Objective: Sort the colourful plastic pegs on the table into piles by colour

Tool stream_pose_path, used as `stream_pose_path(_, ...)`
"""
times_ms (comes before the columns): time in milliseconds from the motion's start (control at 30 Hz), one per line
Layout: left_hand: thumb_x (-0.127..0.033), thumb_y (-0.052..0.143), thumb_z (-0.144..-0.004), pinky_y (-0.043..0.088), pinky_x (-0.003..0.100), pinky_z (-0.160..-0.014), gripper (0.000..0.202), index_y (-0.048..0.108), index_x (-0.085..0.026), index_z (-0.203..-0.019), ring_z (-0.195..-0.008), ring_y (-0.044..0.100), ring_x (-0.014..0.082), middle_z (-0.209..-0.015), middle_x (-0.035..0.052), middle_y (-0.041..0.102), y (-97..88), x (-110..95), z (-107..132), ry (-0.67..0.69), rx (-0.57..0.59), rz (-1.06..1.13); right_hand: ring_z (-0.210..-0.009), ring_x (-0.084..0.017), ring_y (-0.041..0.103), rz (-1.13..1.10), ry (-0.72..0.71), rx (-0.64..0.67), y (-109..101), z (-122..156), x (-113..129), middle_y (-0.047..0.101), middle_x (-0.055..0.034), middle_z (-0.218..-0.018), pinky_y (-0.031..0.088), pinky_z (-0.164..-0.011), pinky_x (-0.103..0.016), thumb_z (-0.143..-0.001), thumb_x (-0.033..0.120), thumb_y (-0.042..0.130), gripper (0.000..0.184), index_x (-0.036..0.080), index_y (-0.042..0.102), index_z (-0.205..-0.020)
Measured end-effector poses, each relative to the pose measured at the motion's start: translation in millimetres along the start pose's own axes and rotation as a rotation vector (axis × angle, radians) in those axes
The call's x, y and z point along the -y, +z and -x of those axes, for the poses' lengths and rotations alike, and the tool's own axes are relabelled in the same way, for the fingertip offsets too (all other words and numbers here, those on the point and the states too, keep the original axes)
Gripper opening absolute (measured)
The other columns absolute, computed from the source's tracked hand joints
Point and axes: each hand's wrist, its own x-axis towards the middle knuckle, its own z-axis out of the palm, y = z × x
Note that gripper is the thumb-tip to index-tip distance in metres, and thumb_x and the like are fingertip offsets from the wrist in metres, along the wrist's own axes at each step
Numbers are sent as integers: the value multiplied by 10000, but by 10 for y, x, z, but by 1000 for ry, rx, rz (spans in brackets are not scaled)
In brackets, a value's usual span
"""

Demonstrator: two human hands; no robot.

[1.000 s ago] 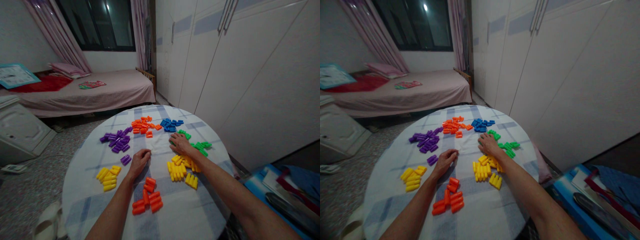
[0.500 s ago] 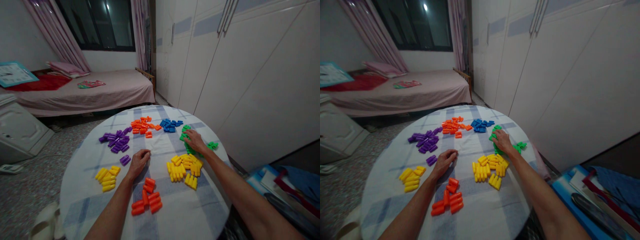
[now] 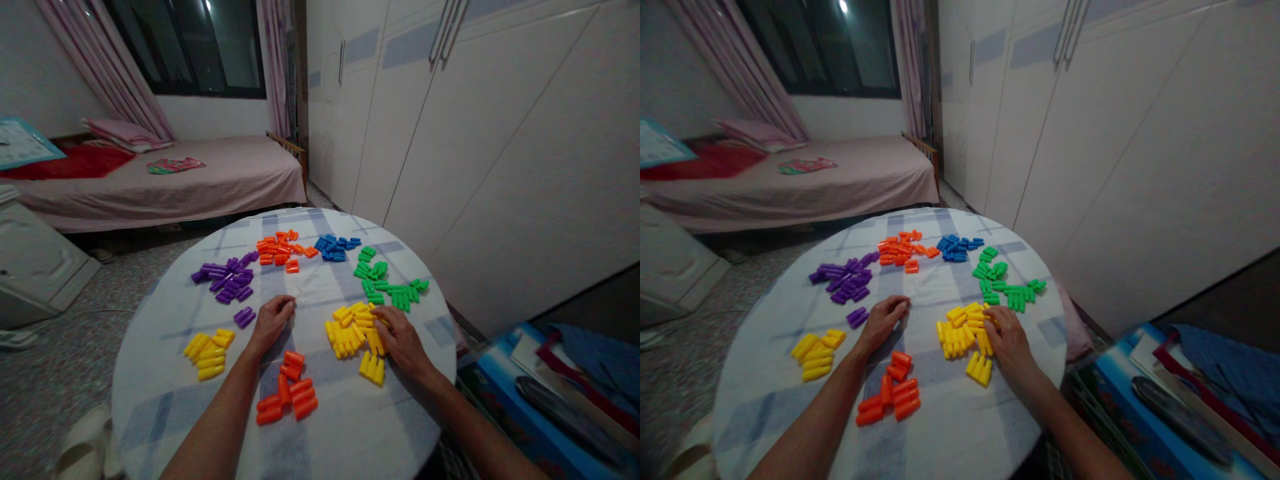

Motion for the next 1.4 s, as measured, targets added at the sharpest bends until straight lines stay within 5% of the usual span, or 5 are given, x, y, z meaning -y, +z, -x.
stream_pose_path(233,-446,573,-744,461,269,-628,358,677,-146,-907,-666,592,167,-717,39,659,-12,-64,13,-15,0,20,-1136,-238,503,175,-136,-98,-38,-311,-223,597,-81,-1149,385,-993,-442,-874,268,424,274,229,640,-1039)
stream_pose_path(533,-407,563,-771,453,271,-652,322,674,-153,-935,-701,602,174,-747,41,668,-11,-28,13,-2,9,-6,-1243,-271,401,444,-194,9,-25,-723,-686,576,-90,-1215,326,-992,-453,-849,258,482,295,223,637,-1097)
stream_pose_path(900,-418,555,-778,467,273,-659,330,668,-151,-936,-725,613,176,-802,51,683,-24,-88,32,-29,14,-12,-1330,-297,272,664,-434,207,203,-1184,-298,489,-87,-1353,184,-1051,-470,-875,266,460,339,230,573,-1192)
stream_pose_path(1167,-402,547,-784,479,282,-670,315,667,-150,-930,-719,615,171,-819,51,684,-37,-162,58,-50,19,-37,-1258,-292,358,755,-196,101,153,-1478,-507,590,-106,-1204,227,-1010,-457,-899,300,417,310,210,611,-1123)
stream_pose_path(1400,-410,554,-790,481,276,-665,332,663,-147,-961,-738,623,176,-818,57,685,-31,-108,61,-58,32,-27,-1194,-307,419,597,274,-358,-327,-1148,-1002,567,-125,-1241,291,-980,-518,-910,422,328,444,185,560,-1205)
